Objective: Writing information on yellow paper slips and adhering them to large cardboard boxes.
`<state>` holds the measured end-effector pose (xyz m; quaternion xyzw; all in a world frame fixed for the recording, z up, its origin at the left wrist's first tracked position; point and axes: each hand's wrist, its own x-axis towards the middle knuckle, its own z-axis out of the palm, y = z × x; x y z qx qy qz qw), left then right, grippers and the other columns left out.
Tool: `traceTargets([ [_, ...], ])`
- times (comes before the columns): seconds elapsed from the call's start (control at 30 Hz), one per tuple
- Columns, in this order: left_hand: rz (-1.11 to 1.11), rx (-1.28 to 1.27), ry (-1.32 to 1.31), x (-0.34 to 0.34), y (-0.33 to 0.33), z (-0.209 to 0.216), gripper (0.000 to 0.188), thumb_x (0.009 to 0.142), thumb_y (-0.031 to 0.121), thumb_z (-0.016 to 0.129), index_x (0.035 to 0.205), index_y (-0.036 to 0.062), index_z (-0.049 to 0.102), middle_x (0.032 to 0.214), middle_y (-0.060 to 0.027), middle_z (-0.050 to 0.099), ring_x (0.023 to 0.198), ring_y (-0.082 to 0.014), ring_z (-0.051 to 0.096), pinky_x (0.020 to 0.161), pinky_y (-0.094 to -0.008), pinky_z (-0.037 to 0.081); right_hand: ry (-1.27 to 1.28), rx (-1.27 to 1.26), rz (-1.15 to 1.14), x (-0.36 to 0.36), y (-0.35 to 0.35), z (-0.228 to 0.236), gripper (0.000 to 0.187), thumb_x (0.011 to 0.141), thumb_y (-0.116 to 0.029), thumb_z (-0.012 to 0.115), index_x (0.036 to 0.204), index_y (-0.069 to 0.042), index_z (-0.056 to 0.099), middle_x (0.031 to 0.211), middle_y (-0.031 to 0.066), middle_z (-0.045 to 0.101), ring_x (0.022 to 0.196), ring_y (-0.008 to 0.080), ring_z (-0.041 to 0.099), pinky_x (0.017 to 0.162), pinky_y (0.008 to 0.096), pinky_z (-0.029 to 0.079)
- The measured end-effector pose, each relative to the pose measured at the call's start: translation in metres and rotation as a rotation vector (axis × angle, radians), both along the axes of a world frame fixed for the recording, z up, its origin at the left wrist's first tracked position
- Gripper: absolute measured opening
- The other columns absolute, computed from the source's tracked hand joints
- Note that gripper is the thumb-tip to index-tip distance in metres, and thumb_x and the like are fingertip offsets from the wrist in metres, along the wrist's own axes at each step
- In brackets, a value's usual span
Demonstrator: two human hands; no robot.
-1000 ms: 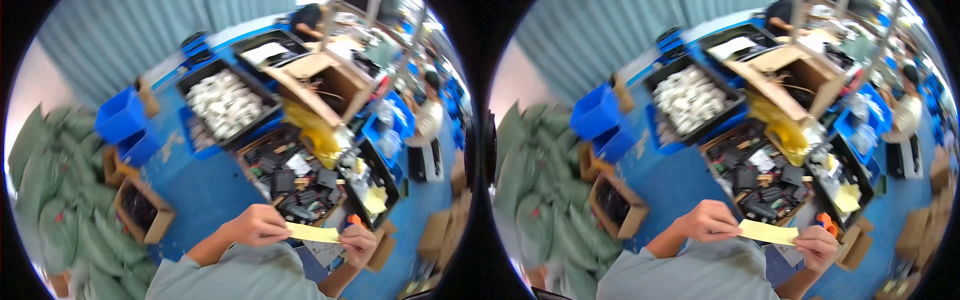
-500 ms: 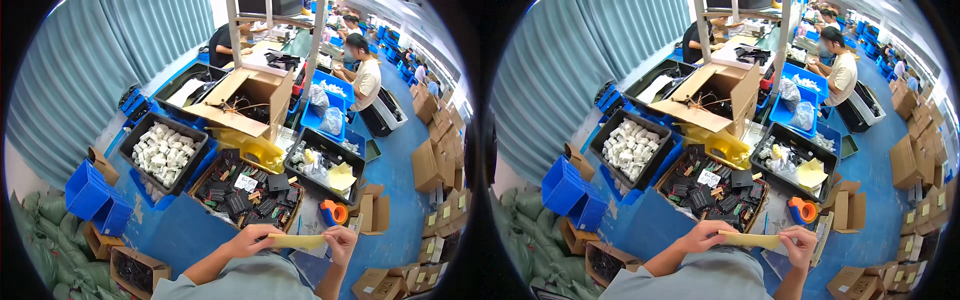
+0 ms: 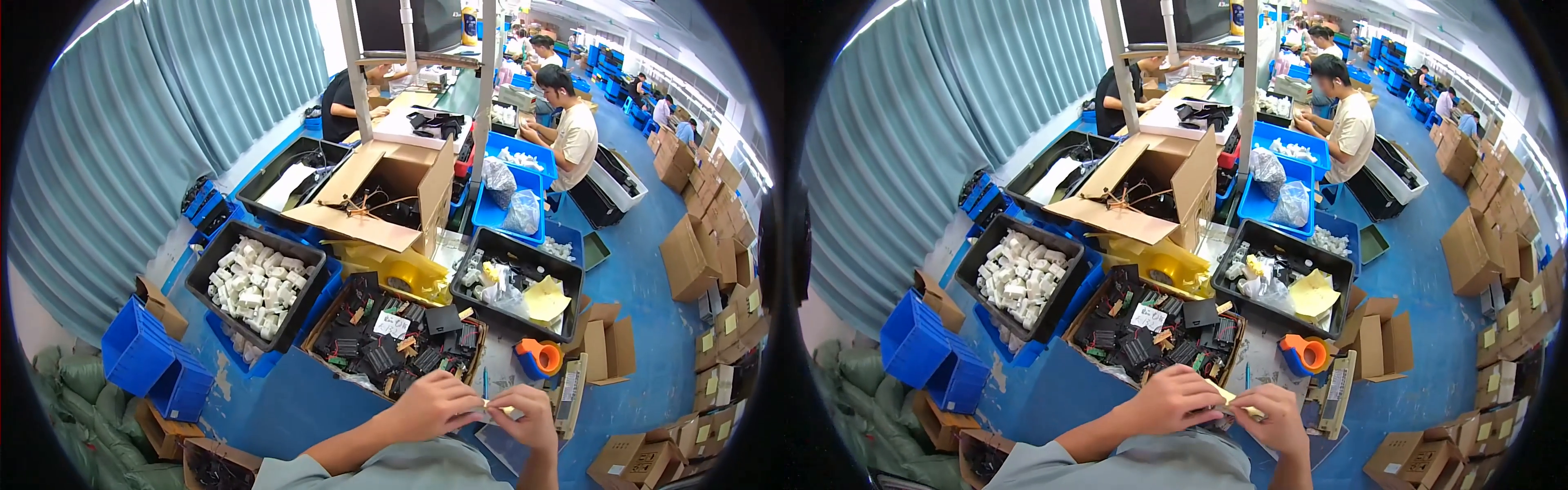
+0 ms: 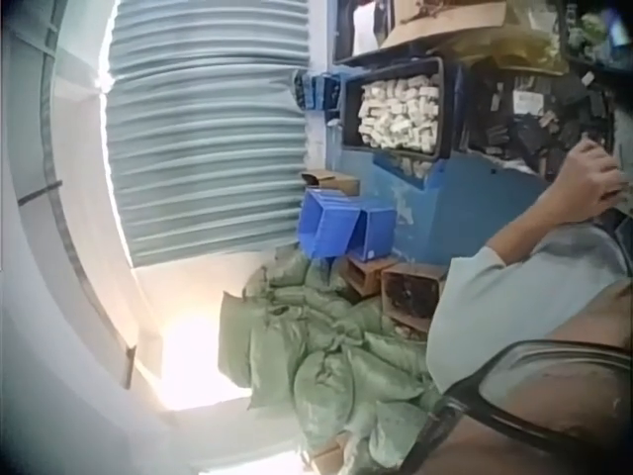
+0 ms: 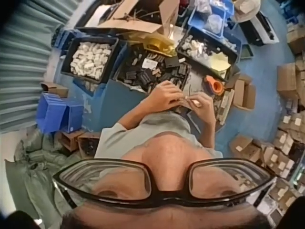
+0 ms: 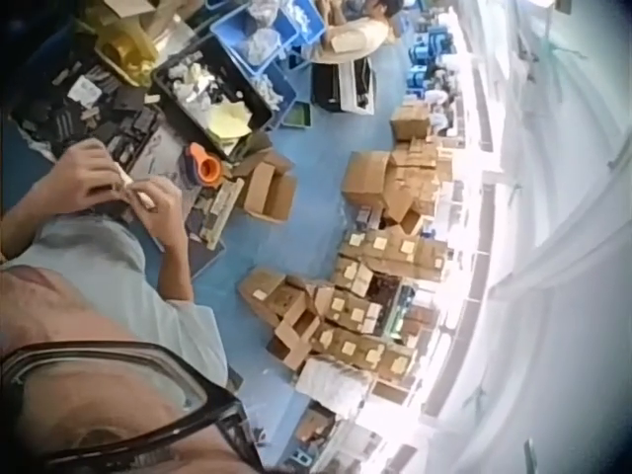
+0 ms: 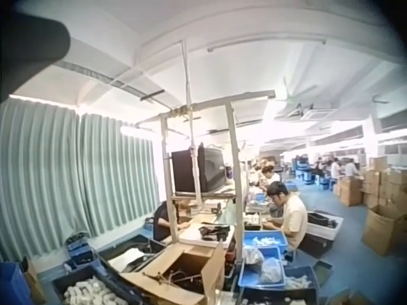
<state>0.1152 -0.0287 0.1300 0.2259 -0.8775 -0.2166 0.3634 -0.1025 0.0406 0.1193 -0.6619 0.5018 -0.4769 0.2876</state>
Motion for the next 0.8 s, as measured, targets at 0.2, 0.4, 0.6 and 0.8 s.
traceTargets([
  [0.2, -0.118, -0.026, -0.022, -0.010, 0.002, -0.007, 0.008, 0.084, 0.013, 0.070, 0.089, 0.0102, 0.066, 0.090, 0.0021, 0.068, 0.077, -0.0140, 0.060, 0.077, -0.0253, 0.046, 0.035, -0.062, 0.087, 0.004, 0.002, 0.000, 0.014, 0.067, 0.002, 0.075, 0.079, -0.004, 0.072, 0.078, 0.0044, 0.070, 0.063, 0.0164, 0.058, 0.061, 0.0240, 0.046],
  [0.4, -0.171, 0.010, -0.020, -0.004, -0.007, -0.009, 0.008, 0.080, 0.010, 0.072, 0.083, 0.0108, 0.065, 0.089, 0.0034, 0.068, 0.078, -0.0135, 0.061, 0.077, -0.0249, 0.047, -0.042, -0.046, 0.096, 0.000, 0.005, 0.004, 0.013, 0.066, 0.004, 0.074, 0.077, -0.003, 0.072, 0.077, 0.0048, 0.070, 0.064, 0.0161, 0.059, 0.060, 0.0242, 0.046],
  [0.6, -0.210, 0.060, 0.057, 0.027, -0.025, -0.015, 0.007, 0.080, 0.006, 0.070, 0.084, 0.0087, 0.064, 0.085, 0.0019, 0.066, 0.075, -0.0147, 0.059, 0.077, -0.0262, 0.046, -0.210, -0.062, 0.060, -0.013, 0.004, 0.001, 0.012, 0.065, 0.005, 0.072, 0.076, -0.001, 0.072, 0.075, 0.0060, 0.069, 0.063, 0.0156, 0.058, 0.059, 0.0243, 0.046],
  [0.8, -0.162, 0.223, 0.122, 0.056, -0.027, -0.029, 0.008, 0.080, 0.003, 0.070, 0.085, 0.0073, 0.066, 0.086, -0.0006, 0.067, 0.075, -0.0157, 0.059, 0.077, -0.0270, 0.046, -0.228, -0.052, 0.067, -0.007, 0.005, -0.001, 0.014, 0.064, 0.006, 0.070, 0.077, 0.001, 0.072, 0.074, 0.0089, 0.069, 0.062, 0.0170, 0.056, 0.059, 0.0236, 0.045],
])
